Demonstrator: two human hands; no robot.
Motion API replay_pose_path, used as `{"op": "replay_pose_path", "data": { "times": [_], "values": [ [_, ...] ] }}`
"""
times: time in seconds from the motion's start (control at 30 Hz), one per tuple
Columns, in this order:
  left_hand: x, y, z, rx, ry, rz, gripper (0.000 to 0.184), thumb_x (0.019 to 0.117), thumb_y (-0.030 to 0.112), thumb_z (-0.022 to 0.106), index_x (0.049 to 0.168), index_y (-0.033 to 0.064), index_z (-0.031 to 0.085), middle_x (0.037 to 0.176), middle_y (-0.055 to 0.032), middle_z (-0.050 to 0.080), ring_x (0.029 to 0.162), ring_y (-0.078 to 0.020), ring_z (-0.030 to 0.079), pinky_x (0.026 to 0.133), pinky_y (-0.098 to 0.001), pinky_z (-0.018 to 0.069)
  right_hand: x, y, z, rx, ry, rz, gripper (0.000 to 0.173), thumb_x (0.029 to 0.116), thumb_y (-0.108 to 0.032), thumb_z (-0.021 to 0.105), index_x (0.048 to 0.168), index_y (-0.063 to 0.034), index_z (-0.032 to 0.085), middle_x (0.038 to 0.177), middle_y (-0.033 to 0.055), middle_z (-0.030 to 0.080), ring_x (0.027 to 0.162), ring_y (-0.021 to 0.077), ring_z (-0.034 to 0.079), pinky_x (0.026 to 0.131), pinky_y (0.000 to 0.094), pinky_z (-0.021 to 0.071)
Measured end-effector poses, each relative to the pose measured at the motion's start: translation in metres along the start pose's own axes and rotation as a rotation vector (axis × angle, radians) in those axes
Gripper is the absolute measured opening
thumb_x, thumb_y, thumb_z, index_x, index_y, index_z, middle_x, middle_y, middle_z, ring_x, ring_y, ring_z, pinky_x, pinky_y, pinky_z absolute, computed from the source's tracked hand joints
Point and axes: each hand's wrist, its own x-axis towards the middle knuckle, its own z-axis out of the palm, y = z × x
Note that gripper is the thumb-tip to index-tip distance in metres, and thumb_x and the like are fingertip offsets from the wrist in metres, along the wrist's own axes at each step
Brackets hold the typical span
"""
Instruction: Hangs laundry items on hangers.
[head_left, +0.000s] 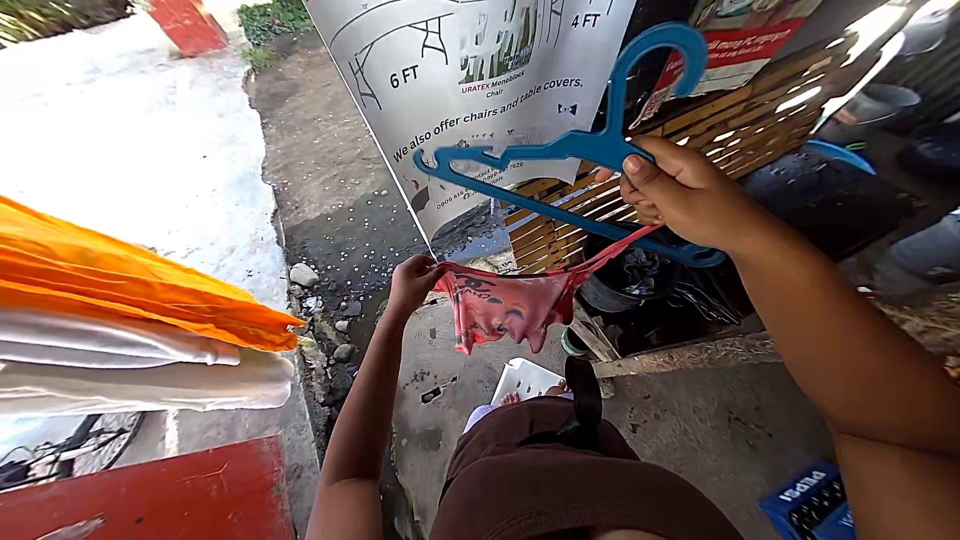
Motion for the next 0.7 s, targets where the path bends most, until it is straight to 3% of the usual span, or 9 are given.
{"op": "replay_pose_path", "data": {
  "times": [0.07, 0.17, 0.27, 0.4, 0.5, 0.53, 0.6, 0.63, 0.7],
  "values": [
    [-0.007, 0.013, 0.005, -0.228, -0.032, 0.019, 0.026, 0.097, 0.01, 0.069, 0.118, -0.003, 0.059, 0.077, -0.0026, 0.061, 0.063, -0.0046, 0.055, 0.065, -0.0246, 0.0514, 0.001, 0.007, 0.006, 0.172, 0.032, -0.032, 0.03, 0.1109, -0.021, 0.03, 0.115, -0.0081, 0.056, 0.068, -0.0126, 0.046, 0.051, -0.0045, 0.044, 0.05, 0.0126, 0.0429],
    [-0.015, 0.041, 0.013, -0.492, -0.107, 0.089, 0.029, 0.099, 0.007, 0.063, 0.126, 0.0099, 0.053, 0.074, 0.0057, 0.063, 0.057, -0.0003, 0.057, 0.056, -0.0182, 0.0517, 0.004, 0.02, 0.024, 0.432, 0.041, -0.064, 0.028, 0.1105, -0.022, 0.032, 0.114, -0.0112, 0.058, 0.082, -0.0111, 0.062, 0.072, 0.002, 0.065, 0.072, 0.0238, 0.0605],
    [-0.019, 0.068, 0.033, -0.454, -0.321, 0.272, 0.034, 0.0968, 0.008, 0.062, 0.131, 0.0067, 0.055, 0.076, 0.0057, 0.062, 0.058, 0.0005, 0.054, 0.054, -0.0178, 0.0476, 0.01, 0.031, 0.062, 0.751, 0.069, -0.122, 0.026, 0.1091, -0.017, 0.034, 0.114, -0.013, 0.059, 0.093, -0.0077, 0.067, 0.087, 0.0081, 0.069, 0.085, 0.0314, 0.0613],
    [-0.016, 0.085, 0.058, -0.393, -0.688, 0.355, 0.034, 0.0967, 0.006, 0.062, 0.13, -0.0034, 0.061, 0.092, 0.0042, 0.071, 0.07, 0.0056, 0.058, 0.065, -0.0145, 0.05, 0.02, 0.032, 0.098, 1.056, 0.176, -0.07, 0.03, 0.1105, -0.02, 0.031, 0.104, -0.0186, 0.06, 0.075, -0.0117, 0.06, 0.066, 0.0005, 0.058, 0.066, 0.0189, 0.0529],
    [-0.011, 0.069, 0.061, -0.586, -0.968, 0.336, 0.046, 0.092, 0.031, 0.066, 0.131, 0.0086, 0.054, 0.079, 0.0153, 0.066, 0.062, 0.0084, 0.054, 0.055, -0.0112, 0.0437, 0.022, 0.035, 0.101, 1.223, 0.195, 0.038, 0.035, 0.1121, -0.021, 0.021, 0.1, -0.0194, 0.054, 0.064, -0.0117, 0.053, 0.052, -0.0013, 0.049, 0.053, 0.014, 0.0454],
    [-0.009, 0.064, 0.062, -0.66, -1.018, 0.315, 0.058, 0.0943, 0.04, 0.065, 0.141, 0.0116, 0.047, 0.074, 0.0164, 0.062, 0.058, 0.0077, 0.052, 0.052, -0.0106, 0.0418, 0.021, 0.036, 0.1, 1.284, 0.199, 0.078, 0.036, 0.1129, -0.024, 0.02, 0.099, -0.0201, 0.053, 0.062, -0.012, 0.052, 0.049, -0.0028, 0.046, 0.05, 0.0117, 0.0427],
    [-0.01, 0.068, 0.063, -0.668, -0.962, 0.229, 0.054, 0.1005, 0.03, 0.049, 0.15, 0.0145, 0.037, 0.068, 0.0146, 0.055, 0.053, 0.0059, 0.047, 0.049, -0.0115, 0.0379, 0.017, 0.041, 0.105, 1.329, 0.198, 0.135, 0.034, 0.1126, -0.032, 0.021, 0.097, -0.0221, 0.049, 0.06, -0.0118, 0.041, 0.044, -0.0045, 0.037, 0.045, 0.0093, 0.0338],
    [-0.014, 0.078, 0.064, -0.595, -0.878, 0.193, 0.045, 0.1031, 0.019, 0.044, 0.148, 0.0104, 0.041, 0.068, 0.0119, 0.053, 0.053, 0.0052, 0.046, 0.049, -0.0117, 0.0379, 0.015, 0.044, 0.109, 1.342, 0.188, 0.133, 0.033, 0.1122, -0.035, 0.022, 0.097, -0.0219, 0.049, 0.06, -0.0114, 0.038, 0.043, -0.0044, 0.034, 0.044, 0.0094, 0.0316],
    [-0.016, 0.092, 0.07, -0.411, -0.73, 0.265, 0.023, 0.1025, 0.003, 0.05, 0.121, -0.0011, 0.061, 0.073, 0.0086, 0.061, 0.06, 0.0071, 0.051, 0.056, -0.0117, 0.0435, 0.013, 0.043, 0.118, 1.357, 0.152, 0.144, 0.035, 0.1122, -0.038, 0.025, 0.094, -0.0226, 0.051, 0.06, -0.0113, 0.039, 0.044, -0.0037, 0.036, 0.045, 0.01, 0.033]
  ]
}}
